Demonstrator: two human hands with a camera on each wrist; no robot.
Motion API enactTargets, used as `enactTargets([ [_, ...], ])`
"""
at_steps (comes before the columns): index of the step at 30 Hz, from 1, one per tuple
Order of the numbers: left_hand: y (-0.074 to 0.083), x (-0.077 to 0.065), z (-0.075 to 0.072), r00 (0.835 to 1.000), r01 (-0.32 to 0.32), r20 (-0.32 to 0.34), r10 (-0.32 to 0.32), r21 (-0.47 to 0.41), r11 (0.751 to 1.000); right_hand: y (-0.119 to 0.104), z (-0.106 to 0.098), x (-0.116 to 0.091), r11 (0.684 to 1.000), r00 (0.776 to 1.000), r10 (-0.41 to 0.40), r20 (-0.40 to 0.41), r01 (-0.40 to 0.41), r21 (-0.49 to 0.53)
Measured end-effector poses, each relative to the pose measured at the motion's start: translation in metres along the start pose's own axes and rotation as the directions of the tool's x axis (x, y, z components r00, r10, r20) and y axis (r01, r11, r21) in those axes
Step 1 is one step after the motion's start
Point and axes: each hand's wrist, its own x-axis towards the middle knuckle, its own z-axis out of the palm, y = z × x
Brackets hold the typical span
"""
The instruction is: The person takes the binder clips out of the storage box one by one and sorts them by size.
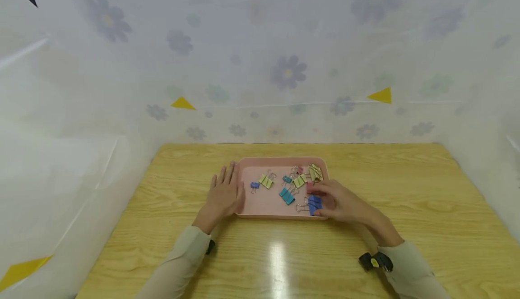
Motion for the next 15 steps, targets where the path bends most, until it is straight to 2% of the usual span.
enactTargets([
  [7,0.0002,-0.001,-0.0024,1.0,-0.008,-0.012,0.008,0.004,1.0,-0.0013,0.0014,0.0072,0.997,1.0,-0.004,0.025,0.006,-0.081],
  [15,-0.0011,0.0012,0.0026,1.0,-0.022,-0.02,0.023,0.035,0.999,-0.002,0.0033,0.0046,1.0,1.0,0.013,-0.005,-0.013,-0.013],
])
